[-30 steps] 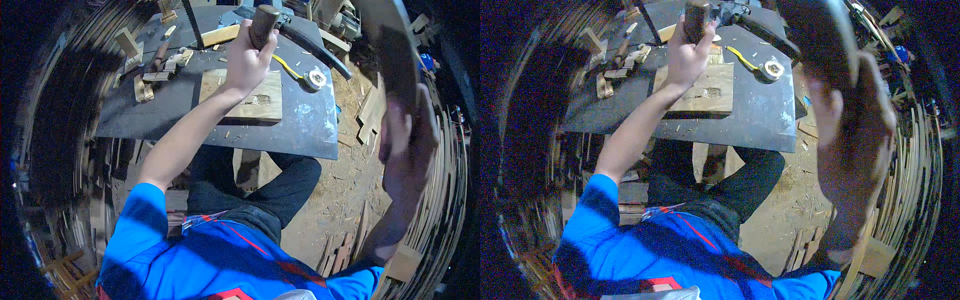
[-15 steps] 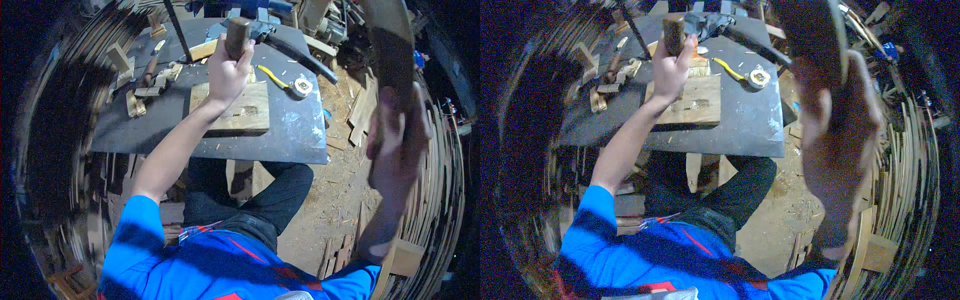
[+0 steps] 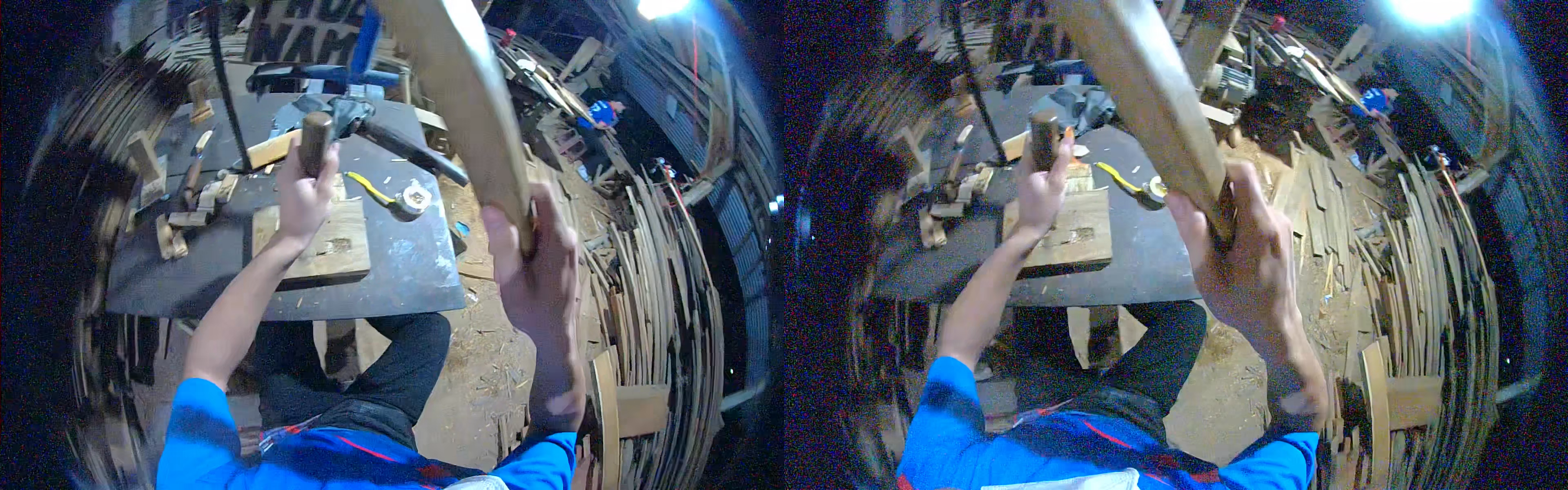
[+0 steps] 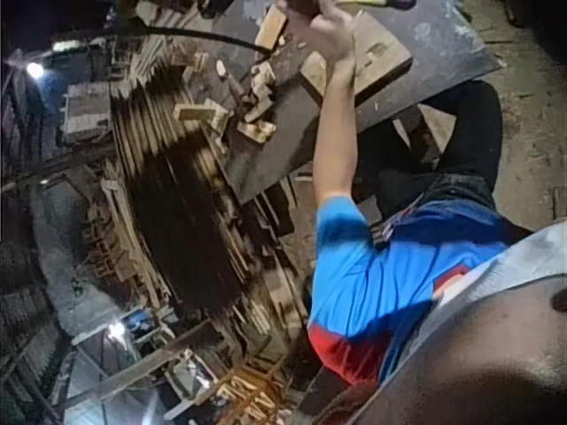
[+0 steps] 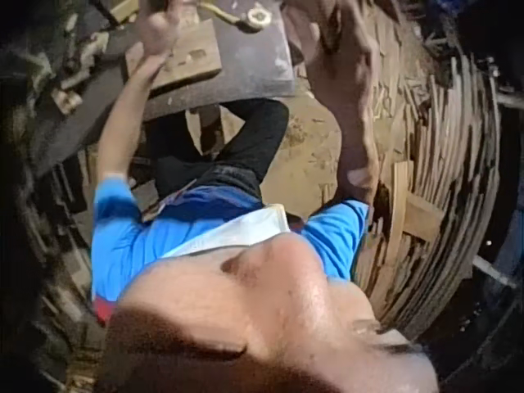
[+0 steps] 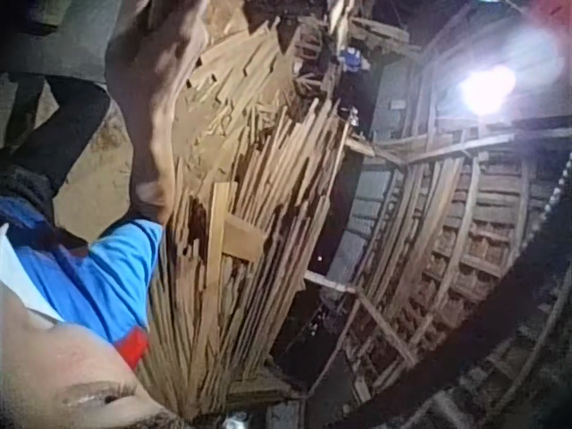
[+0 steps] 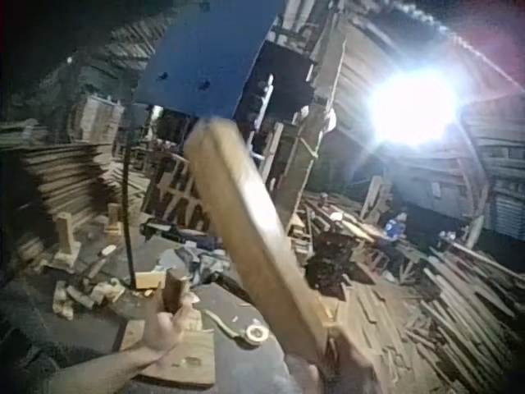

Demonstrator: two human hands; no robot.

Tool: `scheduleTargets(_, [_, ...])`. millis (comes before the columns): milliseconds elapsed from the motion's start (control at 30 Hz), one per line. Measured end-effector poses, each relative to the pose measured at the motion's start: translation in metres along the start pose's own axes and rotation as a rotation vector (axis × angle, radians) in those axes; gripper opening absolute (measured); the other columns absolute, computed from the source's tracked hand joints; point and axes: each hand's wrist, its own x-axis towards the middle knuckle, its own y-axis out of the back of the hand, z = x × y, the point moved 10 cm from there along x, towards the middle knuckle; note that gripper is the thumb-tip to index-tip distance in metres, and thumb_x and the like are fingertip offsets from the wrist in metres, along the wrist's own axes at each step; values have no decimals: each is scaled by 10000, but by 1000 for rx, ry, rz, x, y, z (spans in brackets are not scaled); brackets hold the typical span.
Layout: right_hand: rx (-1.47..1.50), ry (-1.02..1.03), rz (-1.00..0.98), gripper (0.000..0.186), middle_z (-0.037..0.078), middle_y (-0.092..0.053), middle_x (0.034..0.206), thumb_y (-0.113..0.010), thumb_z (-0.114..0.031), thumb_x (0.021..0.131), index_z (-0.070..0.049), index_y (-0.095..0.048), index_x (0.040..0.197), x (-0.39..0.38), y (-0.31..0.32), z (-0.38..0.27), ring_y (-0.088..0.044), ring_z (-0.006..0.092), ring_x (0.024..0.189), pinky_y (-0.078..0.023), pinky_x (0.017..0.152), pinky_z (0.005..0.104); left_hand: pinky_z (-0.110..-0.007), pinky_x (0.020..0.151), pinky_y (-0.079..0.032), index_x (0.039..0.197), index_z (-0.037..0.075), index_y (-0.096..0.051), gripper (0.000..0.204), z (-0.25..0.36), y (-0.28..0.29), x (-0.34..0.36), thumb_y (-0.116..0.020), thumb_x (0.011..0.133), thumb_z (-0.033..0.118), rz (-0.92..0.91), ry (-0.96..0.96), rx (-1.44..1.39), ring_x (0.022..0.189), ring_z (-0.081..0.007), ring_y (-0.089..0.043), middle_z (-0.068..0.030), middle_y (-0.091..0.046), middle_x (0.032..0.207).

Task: Use a chisel and a wooden mallet to carve out a mortise or joint in a wooden block.

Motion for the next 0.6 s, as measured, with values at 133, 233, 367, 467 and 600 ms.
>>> scheduleTargets(133, [20, 136, 169, 238, 67, -569, 688, -623, -211, 943, -35, -551, 1085, 4, 11, -12, -542, 121, 592, -421, 514, 299, -291, 587, -455, 1055, 6, -592, 250, 2, 2, 0, -673, 948, 218, 12, 43, -48, 638, -109, -555, -32, -625, 769])
scheduleTargets(233, [-166, 93, -183, 288, 174, -639, 808, -656, -232, 923, -2, -540, 1051, 10, -37, 5, -630, 231, 669, -480, 589, 372, -306, 597, -467, 1042, 16, -600, 250, -3, 6, -2, -657, 958, 245, 21, 41, 19, 647, -127, -574, -43, -630, 766])
scheduleTargets(367, [-111, 145, -101, 315, 95, -647, 690, -639, -263, 946, -10, -578, 1123, 4, -28, 29, -609, 161, 633, -482, 595, 339, -331, 622, -486, 1024, 24, -604, 255, -10, 10, 0, -645, 958, 266, 18, 57, 93, 656, -167, -607, -88, -640, 745])
scheduleTargets(467, [-196, 58, 67, 309, -25, -539, 566, -583, -307, 992, -37, -571, 1142, 2, 14, 21, -425, 26, 454, -302, 396, 252, -356, 625, -502, 994, 32, -579, 240, -4, -5, -7, -647, 948, 258, 0, 157, -5, 668, -231, -656, -116, -664, 759])
scheduleTargets(600, [257, -123, 294, 254, 26, -553, 668, -675, -205, 926, -57, -498, 1034, -13, 25, 32, -469, 94, 474, -381, 427, 255, -366, 613, -505, 1019, 53, -542, 219, 13, -7, -8, -648, 941, 228, -22, 27, 39, 683, -276, -691, -126, -673, 769])
